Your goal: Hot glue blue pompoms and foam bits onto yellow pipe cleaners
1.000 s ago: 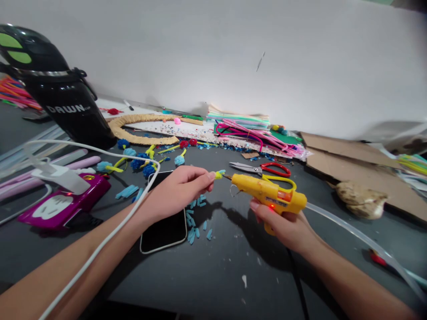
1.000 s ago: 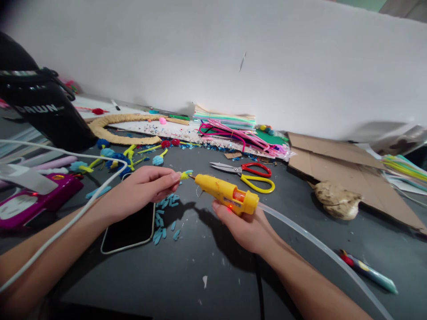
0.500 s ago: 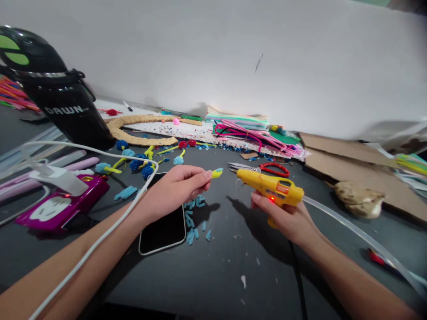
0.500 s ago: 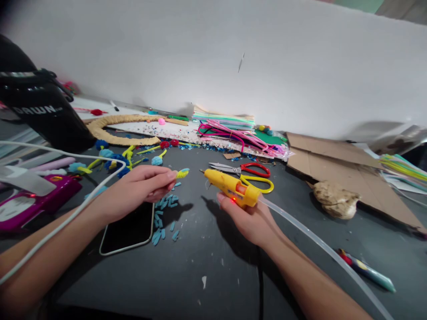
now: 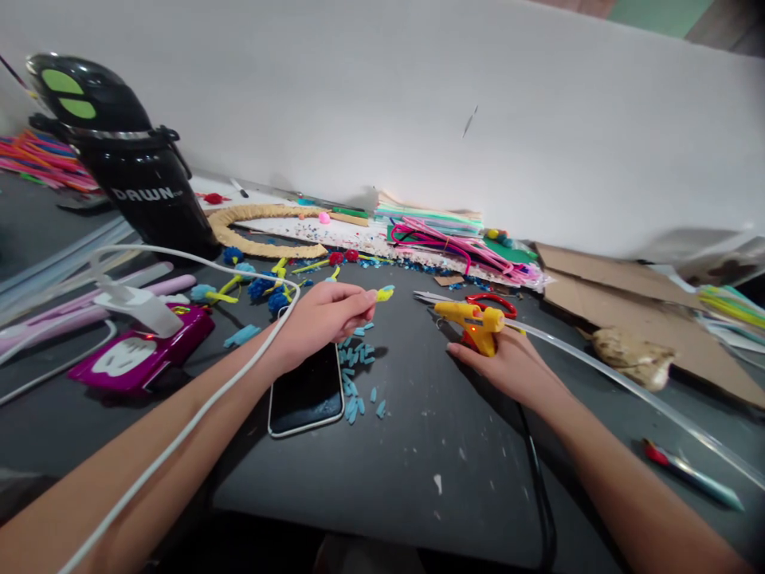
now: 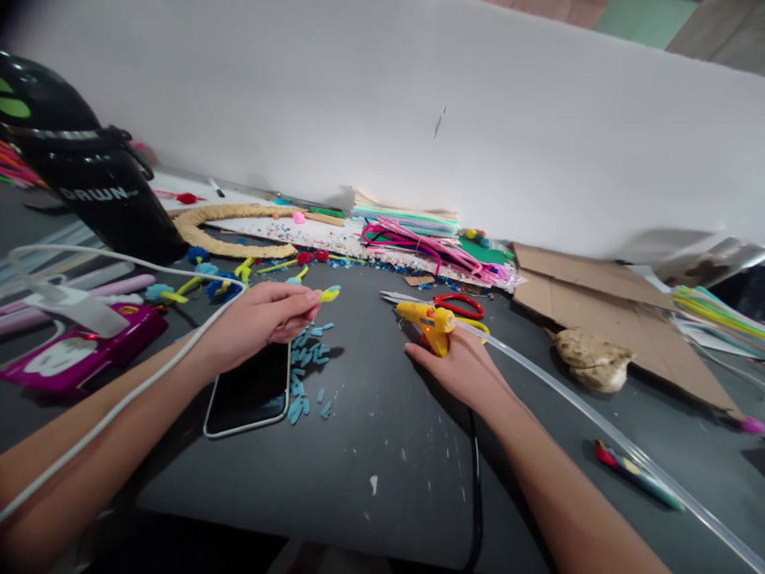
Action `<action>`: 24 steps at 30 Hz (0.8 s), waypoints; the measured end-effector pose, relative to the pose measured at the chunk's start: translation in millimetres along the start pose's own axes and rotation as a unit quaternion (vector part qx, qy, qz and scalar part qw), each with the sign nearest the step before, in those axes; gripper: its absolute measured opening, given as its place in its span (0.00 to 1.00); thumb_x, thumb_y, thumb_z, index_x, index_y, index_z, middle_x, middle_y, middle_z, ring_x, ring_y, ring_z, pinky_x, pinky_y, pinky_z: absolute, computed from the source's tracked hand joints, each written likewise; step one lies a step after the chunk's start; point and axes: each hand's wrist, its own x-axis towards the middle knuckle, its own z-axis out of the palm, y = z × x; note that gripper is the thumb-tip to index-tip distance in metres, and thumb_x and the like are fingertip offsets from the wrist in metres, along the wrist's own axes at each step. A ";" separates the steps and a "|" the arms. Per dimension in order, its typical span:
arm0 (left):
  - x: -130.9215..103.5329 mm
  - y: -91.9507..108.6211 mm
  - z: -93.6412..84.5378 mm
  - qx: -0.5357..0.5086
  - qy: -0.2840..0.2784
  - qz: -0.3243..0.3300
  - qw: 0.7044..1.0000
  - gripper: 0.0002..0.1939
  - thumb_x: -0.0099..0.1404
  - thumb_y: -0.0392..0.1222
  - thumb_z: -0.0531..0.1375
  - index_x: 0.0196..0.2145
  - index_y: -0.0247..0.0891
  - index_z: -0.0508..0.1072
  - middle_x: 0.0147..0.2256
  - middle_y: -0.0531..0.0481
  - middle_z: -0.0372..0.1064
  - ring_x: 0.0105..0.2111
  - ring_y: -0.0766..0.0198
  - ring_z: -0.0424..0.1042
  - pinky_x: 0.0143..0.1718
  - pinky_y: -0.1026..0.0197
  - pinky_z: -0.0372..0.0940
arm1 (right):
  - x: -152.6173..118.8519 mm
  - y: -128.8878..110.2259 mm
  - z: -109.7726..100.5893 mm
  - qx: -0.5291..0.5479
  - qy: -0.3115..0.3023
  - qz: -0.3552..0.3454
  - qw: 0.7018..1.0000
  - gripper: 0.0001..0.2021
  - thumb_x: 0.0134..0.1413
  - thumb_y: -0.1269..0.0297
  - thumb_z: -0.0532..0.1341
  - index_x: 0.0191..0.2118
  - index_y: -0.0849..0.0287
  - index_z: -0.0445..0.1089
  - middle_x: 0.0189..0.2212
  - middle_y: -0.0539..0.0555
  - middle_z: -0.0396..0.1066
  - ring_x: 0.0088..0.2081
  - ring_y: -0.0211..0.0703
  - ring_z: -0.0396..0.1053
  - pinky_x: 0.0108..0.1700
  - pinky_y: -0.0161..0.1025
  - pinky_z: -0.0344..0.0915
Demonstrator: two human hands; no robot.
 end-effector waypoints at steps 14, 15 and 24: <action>0.4 0.1 -2.0 -0.013 -0.008 0.001 1.000 0.20 0.64 0.53 0.60 0.24 0.35 0.66 0.19 0.57 0.50 0.18 0.74 0.46 0.20 0.65 0.39 | -53.2 -9.8 -33.4 -0.217 -0.096 0.084 0.968 0.30 0.54 0.32 0.49 0.20 0.55 0.64 0.20 0.57 0.68 0.25 0.51 0.68 0.26 0.41 0.51; 0.4 0.4 -1.7 -0.012 -0.009 0.001 1.000 0.20 0.64 0.53 0.60 0.24 0.35 0.66 0.19 0.57 0.49 0.18 0.74 0.46 0.20 0.65 0.39 | -58.8 -15.5 -35.8 -0.217 -0.120 0.083 0.965 0.30 0.56 0.34 0.49 0.20 0.55 0.64 0.19 0.57 0.68 0.24 0.51 0.67 0.26 0.40 0.49; 1.4 -1.2 -0.1 -0.014 -0.011 -0.001 1.000 0.18 0.64 0.52 0.60 0.26 0.34 0.67 0.19 0.58 0.49 0.18 0.75 0.46 0.19 0.66 0.39 | -39.2 -87.5 -5.2 0.094 -0.129 -0.179 0.971 0.08 0.65 0.65 0.53 0.42 0.56 0.68 0.37 0.54 0.71 0.38 0.43 0.67 0.40 0.40 0.63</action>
